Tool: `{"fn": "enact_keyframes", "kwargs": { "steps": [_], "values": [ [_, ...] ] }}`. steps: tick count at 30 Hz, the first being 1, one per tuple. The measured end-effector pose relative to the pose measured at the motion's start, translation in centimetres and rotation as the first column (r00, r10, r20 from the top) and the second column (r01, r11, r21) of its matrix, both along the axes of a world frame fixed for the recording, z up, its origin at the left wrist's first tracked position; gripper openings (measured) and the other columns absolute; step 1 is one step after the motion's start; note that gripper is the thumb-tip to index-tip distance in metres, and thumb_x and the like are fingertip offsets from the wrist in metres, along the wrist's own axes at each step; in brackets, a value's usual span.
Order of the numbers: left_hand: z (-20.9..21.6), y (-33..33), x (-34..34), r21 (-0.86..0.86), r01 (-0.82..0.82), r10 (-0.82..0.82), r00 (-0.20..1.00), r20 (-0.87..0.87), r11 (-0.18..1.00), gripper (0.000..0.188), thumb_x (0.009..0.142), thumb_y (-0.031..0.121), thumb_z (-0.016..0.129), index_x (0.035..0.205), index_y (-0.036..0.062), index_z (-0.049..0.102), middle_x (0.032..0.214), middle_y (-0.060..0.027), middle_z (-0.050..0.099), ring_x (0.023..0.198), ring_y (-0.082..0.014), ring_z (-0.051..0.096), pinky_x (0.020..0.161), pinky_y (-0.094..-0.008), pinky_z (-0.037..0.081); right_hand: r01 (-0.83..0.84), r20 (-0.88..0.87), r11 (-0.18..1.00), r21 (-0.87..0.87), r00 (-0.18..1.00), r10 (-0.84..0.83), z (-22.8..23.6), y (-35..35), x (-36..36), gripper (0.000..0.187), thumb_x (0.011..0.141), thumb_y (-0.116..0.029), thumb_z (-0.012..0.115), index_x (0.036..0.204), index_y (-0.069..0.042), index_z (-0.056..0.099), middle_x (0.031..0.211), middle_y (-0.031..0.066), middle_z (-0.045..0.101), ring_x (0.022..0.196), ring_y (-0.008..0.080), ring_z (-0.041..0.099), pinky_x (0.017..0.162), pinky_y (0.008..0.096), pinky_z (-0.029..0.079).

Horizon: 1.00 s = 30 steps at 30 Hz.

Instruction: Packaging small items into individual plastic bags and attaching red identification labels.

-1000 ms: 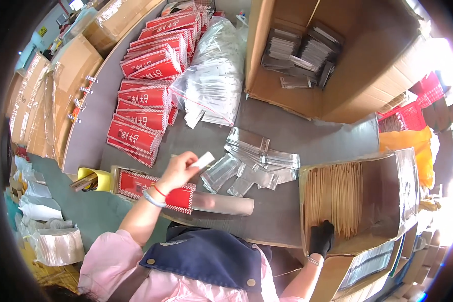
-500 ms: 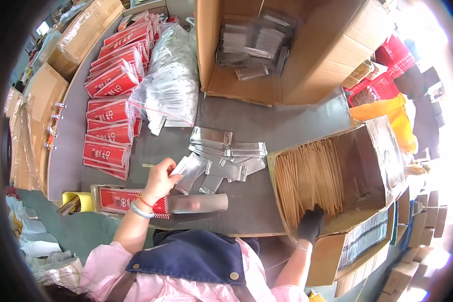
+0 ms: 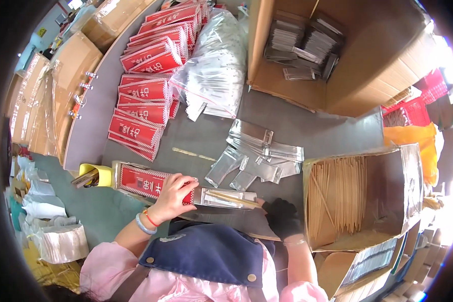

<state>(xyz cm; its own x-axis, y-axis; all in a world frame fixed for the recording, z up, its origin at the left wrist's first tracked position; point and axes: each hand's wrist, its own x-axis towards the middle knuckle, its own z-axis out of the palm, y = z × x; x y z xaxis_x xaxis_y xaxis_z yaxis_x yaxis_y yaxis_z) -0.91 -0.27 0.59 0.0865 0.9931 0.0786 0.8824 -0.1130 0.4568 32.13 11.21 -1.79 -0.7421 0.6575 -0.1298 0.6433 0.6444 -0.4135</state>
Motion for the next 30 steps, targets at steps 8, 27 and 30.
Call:
{"fn": "enact_keyframes", "kwargs": {
  "steps": [8, 27, 30],
  "values": [
    [-1.0, 1.1, 2.5, 0.004, 0.037, -0.037, 0.999, 0.037, 0.999, 0.068, 0.06, 0.022, 0.085, 0.121, 0.0048, 0.06, 0.119, -0.0076, 0.056, 0.11, -0.0297, 0.05, 0.097, -0.0443, 0.038, 0.199, -0.32, 0.976, 0.088, 0.934, -0.161, -3.1, 0.3, -3.5, 0.02, 0.08, -0.006, 0.071, 0.1, -0.011, 0.075, 0.081, 0.0141, 0.066, 0.082, 0.0316, 0.065, 0.071, 0.0404, 0.052],
    [2.7, 4.7, -6.5, 0.207, 0.044, 0.013, 0.964, -0.266, 0.977, 0.023, 0.06, 0.003, 0.067, 0.083, 0.006, 0.064, 0.121, -0.0158, 0.053, 0.112, -0.0363, 0.05, 0.094, -0.051, 0.042, 0.227, -0.24, 0.971, 0.08, 0.95, -0.202, 1.7, -0.5, -5.7, 0.064, 0.062, -0.038, 0.082, 0.114, -0.011, 0.058, 0.106, 0.0116, 0.061, 0.1, 0.0327, 0.057, 0.088, 0.0482, 0.041],
    [0.9, 2.1, -4.5, 0.189, -0.283, 0.302, 0.95, -0.081, 0.94, 0.047, 0.061, 0.015, 0.085, 0.102, 0.006, 0.065, 0.131, -0.0172, 0.049, 0.122, -0.0403, 0.044, 0.101, -0.0552, 0.038, 0.217, -0.169, 0.967, 0.133, 0.966, -0.194, 1.9, -0.9, -5.6, 0.064, 0.061, -0.037, 0.082, 0.114, -0.01, 0.058, 0.102, 0.0103, 0.062, 0.098, 0.0318, 0.058, 0.088, 0.0463, 0.04]
  ]
}}
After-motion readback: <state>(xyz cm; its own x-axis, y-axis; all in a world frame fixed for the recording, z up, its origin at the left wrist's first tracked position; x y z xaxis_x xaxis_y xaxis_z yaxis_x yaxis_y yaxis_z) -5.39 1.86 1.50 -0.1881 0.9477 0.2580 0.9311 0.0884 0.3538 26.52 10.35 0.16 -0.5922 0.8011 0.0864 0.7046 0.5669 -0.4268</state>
